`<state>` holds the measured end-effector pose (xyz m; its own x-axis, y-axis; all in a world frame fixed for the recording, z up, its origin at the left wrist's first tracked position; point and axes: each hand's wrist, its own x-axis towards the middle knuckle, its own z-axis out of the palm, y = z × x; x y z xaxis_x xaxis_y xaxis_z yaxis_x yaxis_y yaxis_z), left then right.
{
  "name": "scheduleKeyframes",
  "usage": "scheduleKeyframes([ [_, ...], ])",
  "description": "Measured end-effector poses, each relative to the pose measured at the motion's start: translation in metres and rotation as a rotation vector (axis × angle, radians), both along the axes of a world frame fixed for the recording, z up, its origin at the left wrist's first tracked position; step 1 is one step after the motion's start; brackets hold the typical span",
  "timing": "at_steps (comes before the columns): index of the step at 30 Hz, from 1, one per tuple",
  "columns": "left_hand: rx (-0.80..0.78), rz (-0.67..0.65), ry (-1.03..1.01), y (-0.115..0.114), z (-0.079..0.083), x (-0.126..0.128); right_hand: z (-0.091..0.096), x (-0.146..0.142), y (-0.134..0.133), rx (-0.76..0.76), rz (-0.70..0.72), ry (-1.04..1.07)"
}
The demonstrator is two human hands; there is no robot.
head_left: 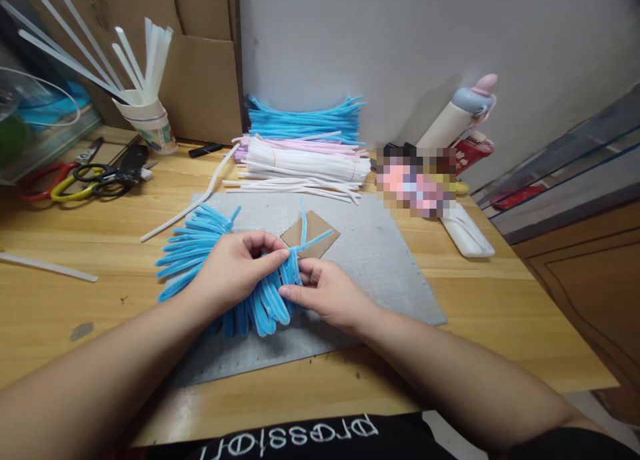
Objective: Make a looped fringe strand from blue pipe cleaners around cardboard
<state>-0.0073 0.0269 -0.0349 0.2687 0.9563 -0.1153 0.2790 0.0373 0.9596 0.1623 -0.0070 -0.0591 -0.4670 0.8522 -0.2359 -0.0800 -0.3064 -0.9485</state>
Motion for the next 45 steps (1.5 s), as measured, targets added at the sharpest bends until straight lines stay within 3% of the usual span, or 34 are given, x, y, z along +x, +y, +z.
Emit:
scheduleKeyframes([
  [19, 0.074, 0.099, 0.052, 0.001, 0.001, -0.001, -0.006, -0.007, -0.005, -0.238, 0.021, 0.086],
  [30, -0.050, -0.034, 0.031, 0.004, 0.004, -0.004, -0.007, -0.005, -0.005, -0.250, 0.050, 0.061],
  [36, -0.141, -0.043, -0.036, 0.003, 0.006, -0.004, 0.005, 0.005, 0.000, -0.040, 0.154, -0.085],
  [40, -0.204, -0.029, -0.101, 0.003, 0.007, -0.004, 0.015, 0.016, 0.007, 0.008, -0.018, -0.158],
  [45, -0.094, 0.118, -0.078, 0.004, 0.006, -0.005, 0.011, 0.017, 0.003, 0.116, -0.039, -0.294],
])
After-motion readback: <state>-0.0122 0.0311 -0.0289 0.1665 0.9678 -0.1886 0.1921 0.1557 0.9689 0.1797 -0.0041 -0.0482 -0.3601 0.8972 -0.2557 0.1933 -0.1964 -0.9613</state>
